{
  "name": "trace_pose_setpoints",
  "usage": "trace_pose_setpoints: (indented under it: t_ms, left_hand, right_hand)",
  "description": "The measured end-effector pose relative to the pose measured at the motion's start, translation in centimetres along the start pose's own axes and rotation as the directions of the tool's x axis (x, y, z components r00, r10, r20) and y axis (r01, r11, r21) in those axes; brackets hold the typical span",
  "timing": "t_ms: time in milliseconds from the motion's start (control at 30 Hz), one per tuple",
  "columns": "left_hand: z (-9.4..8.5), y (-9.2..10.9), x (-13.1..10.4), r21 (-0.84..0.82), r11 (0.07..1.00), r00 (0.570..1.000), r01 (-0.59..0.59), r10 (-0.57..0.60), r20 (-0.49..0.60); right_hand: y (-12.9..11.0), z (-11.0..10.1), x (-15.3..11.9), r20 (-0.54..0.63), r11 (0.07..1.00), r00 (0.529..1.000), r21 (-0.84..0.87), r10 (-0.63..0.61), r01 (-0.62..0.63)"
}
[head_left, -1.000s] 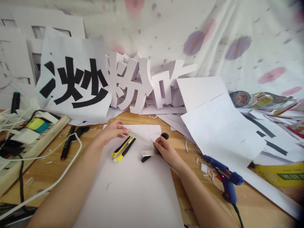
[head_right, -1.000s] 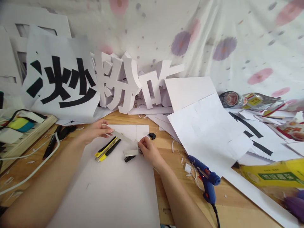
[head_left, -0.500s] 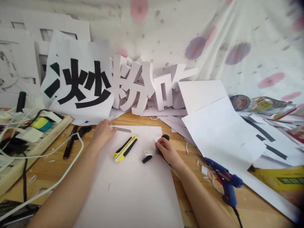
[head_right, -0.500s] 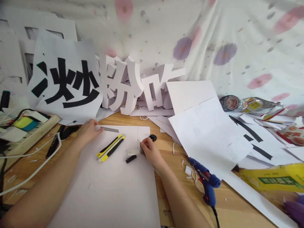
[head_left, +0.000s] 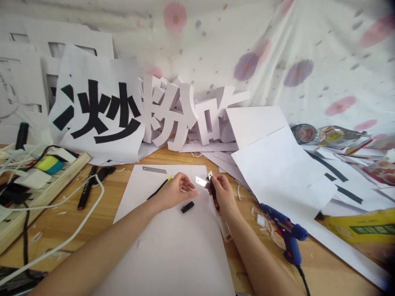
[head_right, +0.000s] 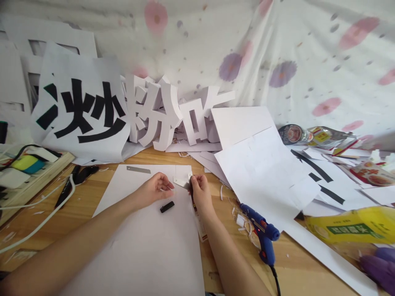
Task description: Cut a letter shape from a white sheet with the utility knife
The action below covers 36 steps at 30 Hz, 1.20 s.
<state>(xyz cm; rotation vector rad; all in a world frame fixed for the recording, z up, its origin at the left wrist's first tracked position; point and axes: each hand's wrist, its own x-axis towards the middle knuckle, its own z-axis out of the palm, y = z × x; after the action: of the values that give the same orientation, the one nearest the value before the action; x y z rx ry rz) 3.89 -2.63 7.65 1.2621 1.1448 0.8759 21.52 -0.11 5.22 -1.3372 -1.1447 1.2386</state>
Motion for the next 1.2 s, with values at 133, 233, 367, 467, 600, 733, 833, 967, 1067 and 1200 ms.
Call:
trace_pose_setpoints:
  t_ms: [133,233,367,467,600,733,833,967,1067,1200]
  left_hand:
    - [1.1,1.1,0.6,-0.087,0.995,0.979,0.037,-0.054,-0.199]
    - [1.4,1.7,1.1,-0.115,0.993,0.970,0.027,-0.054,-0.238]
    - [0.5,2.2,1.0,-0.059,0.998,0.967,-0.025,0.009,-0.254]
    - [-1.4,3.0,0.6,0.003,1.000,0.968,-0.027,0.027,-0.251]
    - [-4.5,4.6,-0.2,0.024,1.000,0.951,-0.018,0.024,-0.309]
    - [-6.3,5.6,-0.8,-0.003,0.999,0.937,-0.045,0.042,-0.348]
    - [-6.6,5.9,-1.1,-0.004,0.997,0.936,-0.077,0.071,-0.345]
    - [-6.1,6.6,-1.4,0.022,0.995,0.945,-0.099,0.101,-0.312]
    - [-5.7,6.9,-1.4,0.018,0.992,0.952,-0.128,0.128,-0.279]
    - [-5.4,6.9,-1.4,0.008,0.989,0.956,-0.149,0.146,-0.253]
  right_hand:
    - [0.0,0.2,-0.1,0.001,0.999,0.999,0.027,-0.034,0.034]
    - [-0.2,0.3,-0.2,0.006,0.997,0.998,0.042,-0.062,0.062]
    - [-0.6,0.2,-0.4,0.042,0.998,0.998,0.045,-0.053,0.051]
    - [-1.0,0.1,-0.6,0.066,0.998,0.997,0.051,-0.036,0.032]
    - [-1.5,-0.3,-0.6,0.030,0.991,0.999,0.132,-0.041,0.036]
    - [-2.6,-1.2,-0.6,-0.233,0.914,0.955,0.316,-0.183,0.252]
    - [-3.3,-1.7,-0.8,-0.381,0.812,0.866,0.360,-0.323,0.460]
    - [-2.9,-1.4,-1.4,-0.306,0.778,0.831,0.306,-0.465,0.548]
    - [-2.1,-1.1,-1.8,-0.204,0.810,0.843,0.238,-0.498,0.536]
    - [-1.5,-1.1,-2.3,-0.145,0.857,0.879,0.201,-0.454,0.475]
